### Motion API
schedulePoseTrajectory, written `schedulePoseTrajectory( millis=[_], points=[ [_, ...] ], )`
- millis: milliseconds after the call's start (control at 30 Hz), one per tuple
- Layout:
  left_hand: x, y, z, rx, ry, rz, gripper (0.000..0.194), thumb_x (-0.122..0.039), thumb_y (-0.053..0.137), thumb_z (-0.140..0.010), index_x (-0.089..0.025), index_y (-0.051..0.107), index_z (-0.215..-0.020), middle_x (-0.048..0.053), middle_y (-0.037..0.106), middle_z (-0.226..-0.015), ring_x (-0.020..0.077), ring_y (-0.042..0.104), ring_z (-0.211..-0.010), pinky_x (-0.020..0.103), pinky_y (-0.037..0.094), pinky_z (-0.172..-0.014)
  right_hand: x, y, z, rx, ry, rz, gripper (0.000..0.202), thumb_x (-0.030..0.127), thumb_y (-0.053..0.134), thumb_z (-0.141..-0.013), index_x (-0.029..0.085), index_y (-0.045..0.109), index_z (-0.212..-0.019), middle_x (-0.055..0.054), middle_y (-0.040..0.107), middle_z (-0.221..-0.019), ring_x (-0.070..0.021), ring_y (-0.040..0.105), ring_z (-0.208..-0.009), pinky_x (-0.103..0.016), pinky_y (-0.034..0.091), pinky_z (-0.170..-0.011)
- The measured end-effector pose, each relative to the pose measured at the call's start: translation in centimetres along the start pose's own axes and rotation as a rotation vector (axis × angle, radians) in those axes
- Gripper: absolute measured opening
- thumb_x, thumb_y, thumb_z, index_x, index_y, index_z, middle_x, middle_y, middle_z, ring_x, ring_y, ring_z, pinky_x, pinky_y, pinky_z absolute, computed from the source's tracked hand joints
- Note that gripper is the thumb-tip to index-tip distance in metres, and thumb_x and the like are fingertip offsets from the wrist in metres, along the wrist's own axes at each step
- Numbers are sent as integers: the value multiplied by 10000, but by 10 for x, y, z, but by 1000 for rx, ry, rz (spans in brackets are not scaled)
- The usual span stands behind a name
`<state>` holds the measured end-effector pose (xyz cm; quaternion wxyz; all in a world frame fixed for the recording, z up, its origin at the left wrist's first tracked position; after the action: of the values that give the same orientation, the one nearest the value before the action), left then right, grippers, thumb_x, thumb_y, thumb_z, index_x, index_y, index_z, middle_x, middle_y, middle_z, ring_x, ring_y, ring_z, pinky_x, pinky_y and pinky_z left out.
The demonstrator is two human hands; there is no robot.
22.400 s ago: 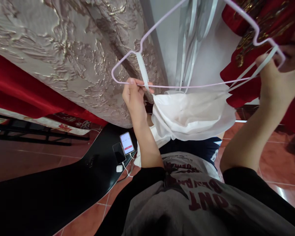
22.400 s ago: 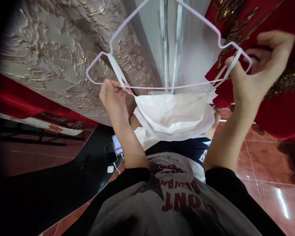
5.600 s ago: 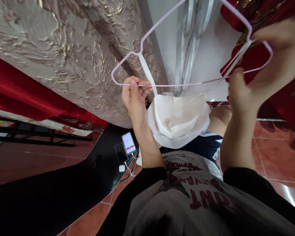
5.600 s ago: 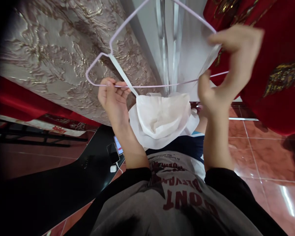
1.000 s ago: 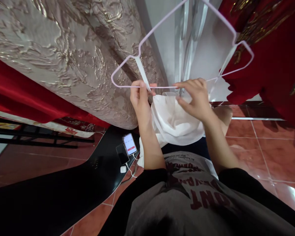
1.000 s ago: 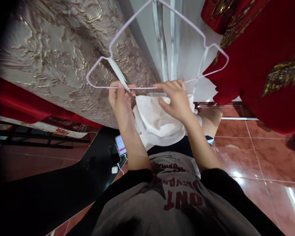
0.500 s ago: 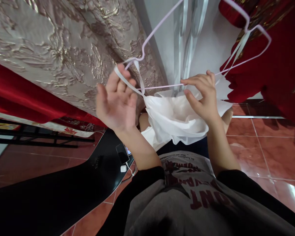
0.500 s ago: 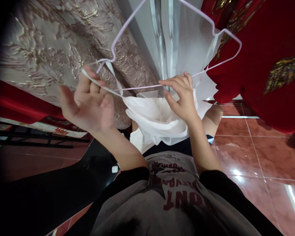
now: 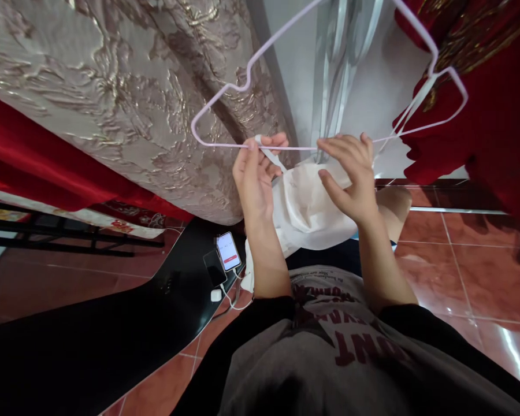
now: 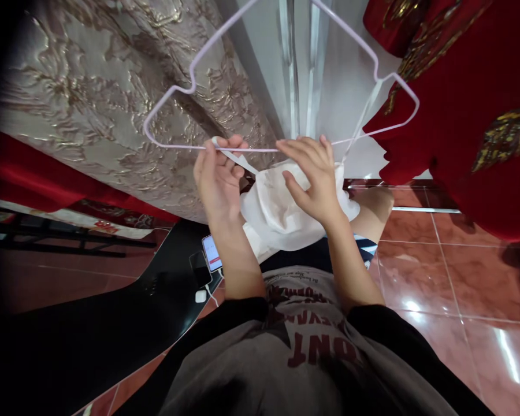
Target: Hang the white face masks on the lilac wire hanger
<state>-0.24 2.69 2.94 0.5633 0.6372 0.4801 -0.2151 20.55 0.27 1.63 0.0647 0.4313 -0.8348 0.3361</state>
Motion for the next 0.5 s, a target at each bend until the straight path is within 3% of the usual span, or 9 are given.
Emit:
schedulePoseTrajectory(
  millis=[33,100,167,200,233,300,367,400,500],
  points=[
    [1,4,0,22,26,32,293,-275,602,-1183,-210,769,-952,101,838,-1023,220,824,-990,223,541,-610,-6,-6,3,-91,1,-39,492,426,608,-1103,396,581,-1594,-65,707,-1547,-336,666,-1476,-696,497,-1314],
    [3,7,-2,65,74,45,271,-331,659,-1172,-227,746,-937,76,804,-946,222,824,-971,240,562,-618,-27,-25,10,-398,5,-108,547,444,612,-1091,381,535,-1630,-101,647,-1579,-327,700,-1389,-604,610,-1166],
    [7,5,-4,75,90,-4,293,-450,726,-1145,-251,725,-931,65,772,-915,244,825,-990,271,576,-613,-54,-47,18,-692,56,-107,501,431,609,-1062,329,599,-1552,-123,676,-1445,-281,747,-1157,-496,648,-940],
    [9,3,-6,66,83,-34,324,-514,736,-1136,-263,711,-933,65,764,-918,254,824,-1013,289,585,-616,-67,-56,17,-734,123,-92,416,398,614,-1033,296,677,-1431,-118,722,-1292,-241,743,-981,-440,625,-815],
    [12,1,-8,47,79,-61,357,-570,726,-1133,-273,696,-937,65,757,-919,257,821,-1022,303,589,-617,-77,-62,13,-696,209,-97,324,361,623,-994,269,745,-1279,-104,748,-1131,-202,704,-824,-394,578,-707],
    [16,-2,-11,10,83,-97,406,-636,688,-1138,-278,670,-946,61,743,-909,253,815,-1022,319,593,-622,-90,-70,-1,-487,351,-162,206,291,637,-913,237,798,-1031,-74,741,-883,-142,574,-608,-343,461,-563],
    [17,-3,-12,-4,103,-109,429,-659,668,-1140,-273,656,-952,54,728,-895,249,815,-1012,318,593,-624,-92,-73,-16,-328,392,-218,189,239,646,-865,223,804,-968,-65,734,-808,-122,508,-554,-330,405,-523],
    [17,-2,-12,-3,112,-116,433,-661,665,-1139,-270,653,-953,51,722,-890,247,817,-1004,314,594,-626,-92,-75,-20,-334,384,-209,187,216,653,-854,224,788,-984,-56,728,-795,-118,490,-548,-328,401,-525],
    [15,-2,-12,5,116,-147,413,-631,662,-1141,-265,650,-951,52,721,-903,238,818,-995,296,603,-637,-91,-80,-24,-514,365,-123,199,165,671,-854,258,690,-1028,-11,693,-753,-109,445,-518,-325,416,-533]
  ],
)
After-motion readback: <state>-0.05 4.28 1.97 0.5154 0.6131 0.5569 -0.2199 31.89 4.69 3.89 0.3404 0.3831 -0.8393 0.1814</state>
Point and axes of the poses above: each hand's wrist, its own z-axis away from the middle knuckle, its own y-axis out of the palm, x = y × z, the point moved 4 cm from there along -z, towards the middle knuckle
